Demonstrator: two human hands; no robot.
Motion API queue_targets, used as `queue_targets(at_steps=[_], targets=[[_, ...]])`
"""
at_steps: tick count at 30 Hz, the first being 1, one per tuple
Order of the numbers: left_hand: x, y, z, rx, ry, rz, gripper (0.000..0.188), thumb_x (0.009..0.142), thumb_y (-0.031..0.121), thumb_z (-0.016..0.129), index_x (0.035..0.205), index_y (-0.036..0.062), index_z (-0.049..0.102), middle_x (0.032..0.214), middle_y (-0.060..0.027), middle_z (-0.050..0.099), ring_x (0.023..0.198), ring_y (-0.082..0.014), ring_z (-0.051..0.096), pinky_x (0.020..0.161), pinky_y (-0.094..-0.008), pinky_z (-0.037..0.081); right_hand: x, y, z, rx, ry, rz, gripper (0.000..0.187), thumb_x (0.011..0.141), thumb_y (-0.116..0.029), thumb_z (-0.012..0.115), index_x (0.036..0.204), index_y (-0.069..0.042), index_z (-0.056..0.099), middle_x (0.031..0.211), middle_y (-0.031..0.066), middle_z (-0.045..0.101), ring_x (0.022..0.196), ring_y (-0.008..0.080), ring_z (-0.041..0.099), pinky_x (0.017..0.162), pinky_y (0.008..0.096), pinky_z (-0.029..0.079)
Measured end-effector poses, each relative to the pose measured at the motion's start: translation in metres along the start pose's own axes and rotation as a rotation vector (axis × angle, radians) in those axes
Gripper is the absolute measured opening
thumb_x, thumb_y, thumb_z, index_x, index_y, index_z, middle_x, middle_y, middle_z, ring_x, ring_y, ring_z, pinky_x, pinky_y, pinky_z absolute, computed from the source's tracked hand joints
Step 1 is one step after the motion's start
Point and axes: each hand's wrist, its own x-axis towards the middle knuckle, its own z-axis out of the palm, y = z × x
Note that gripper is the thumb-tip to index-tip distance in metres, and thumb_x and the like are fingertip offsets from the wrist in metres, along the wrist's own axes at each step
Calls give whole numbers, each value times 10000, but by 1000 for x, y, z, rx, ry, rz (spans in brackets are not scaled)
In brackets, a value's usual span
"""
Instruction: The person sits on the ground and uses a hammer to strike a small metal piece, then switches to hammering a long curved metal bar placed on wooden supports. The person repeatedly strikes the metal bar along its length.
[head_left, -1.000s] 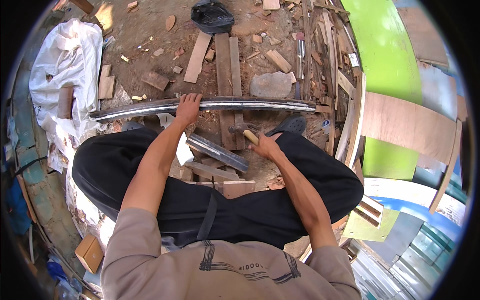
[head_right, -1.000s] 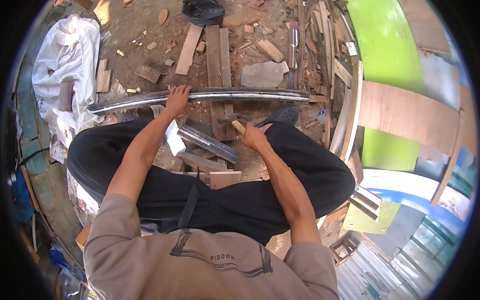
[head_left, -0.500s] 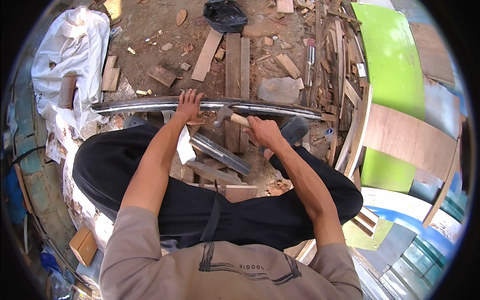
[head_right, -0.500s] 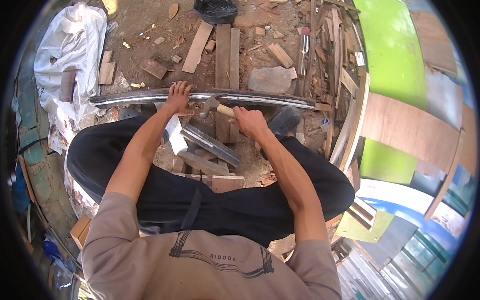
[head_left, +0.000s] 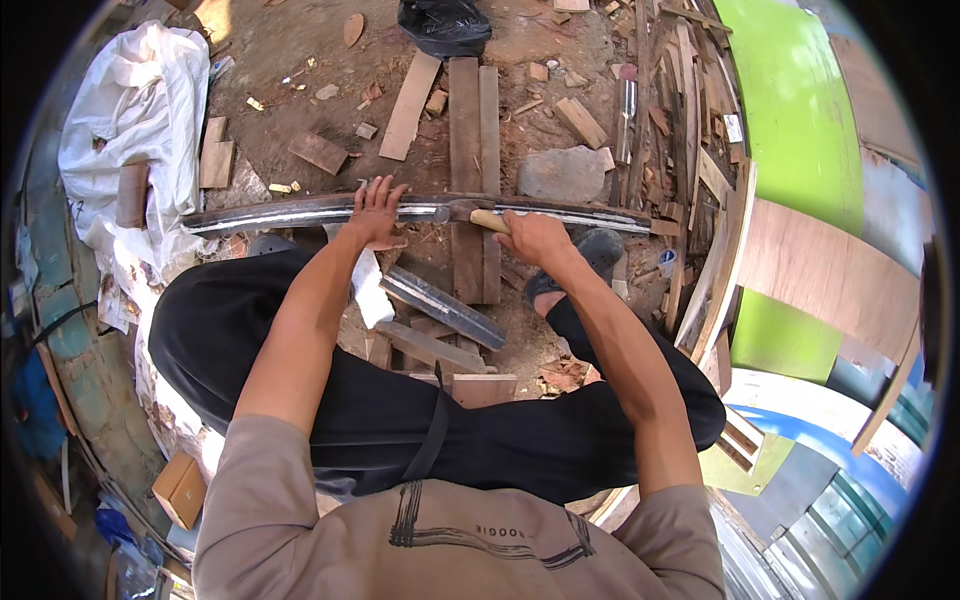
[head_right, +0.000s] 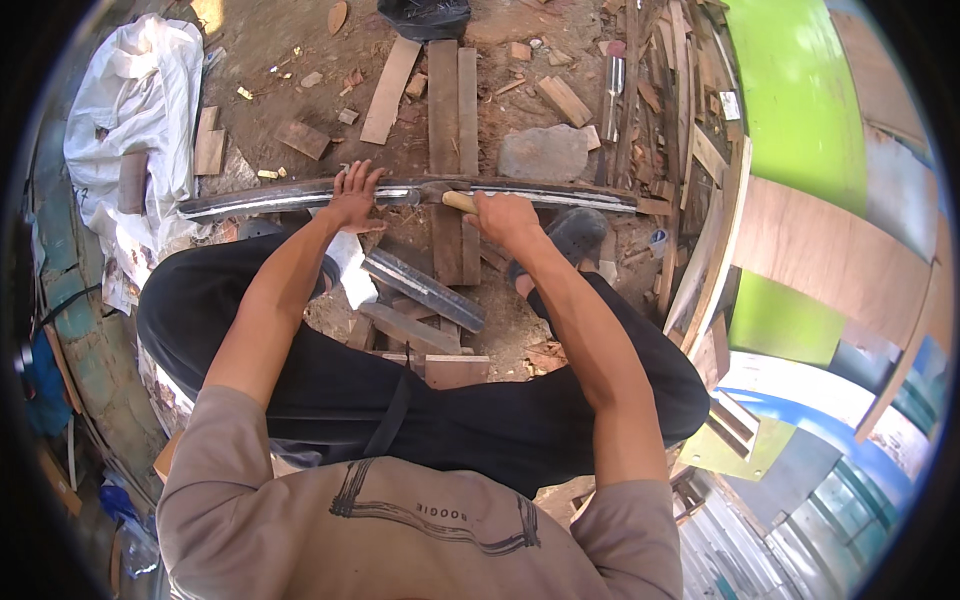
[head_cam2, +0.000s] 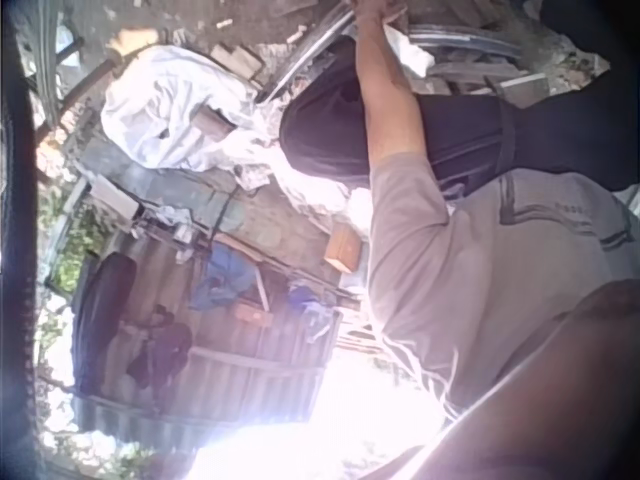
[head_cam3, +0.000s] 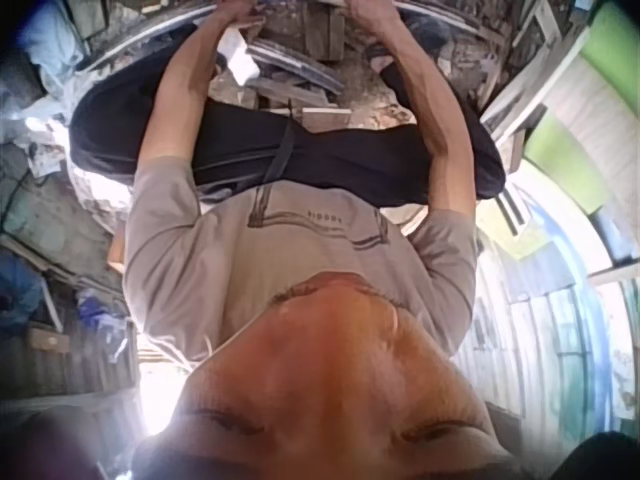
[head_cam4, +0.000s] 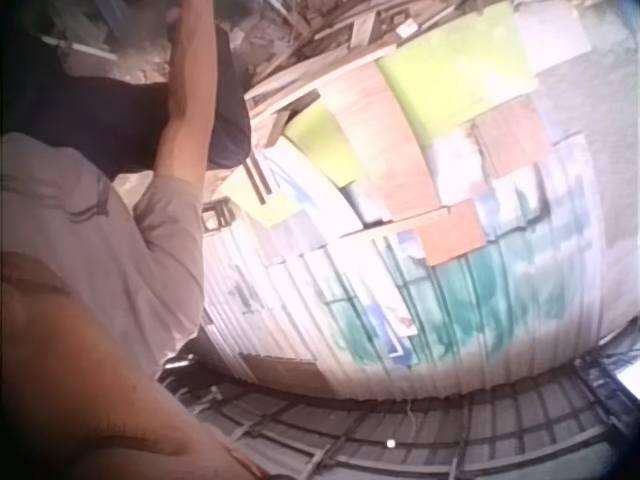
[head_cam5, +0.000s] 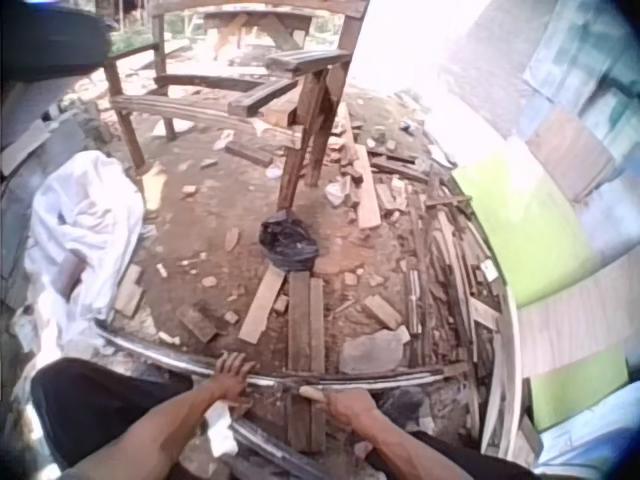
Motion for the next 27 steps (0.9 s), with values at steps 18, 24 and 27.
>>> queue_targets(at_steps=[18,24,27], targets=[[-3,0,-8,-71,-10,31,1163,704,562,766,1522,142,53,1598,-189,-67,1477,-379,-110,1164,-559,15,1,-30,-4,-154,-19,119,432,931,-411,566,1046,5,574,746,165,684,707,339,691,590,459,540],[-13,0,7,-52,77,52,1140,701,519,775,1520,171,63,1596,-191,-38,1475,-388,-109,1158,-572,16,-16,-65,-2,-39,-31,354,240,920,-173,527,1033,29,593,859,196,717,775,315,728,650,406,592],[-6,-4,4,-56,88,53,1135,698,500,779,1517,180,63,1594,-189,-26,1475,-388,-108,1156,-577,16,-12,-64,-6,-46,-15,364,267,932,-191,515,1037,45,582,861,217,713,786,330,726,650,419,591]])
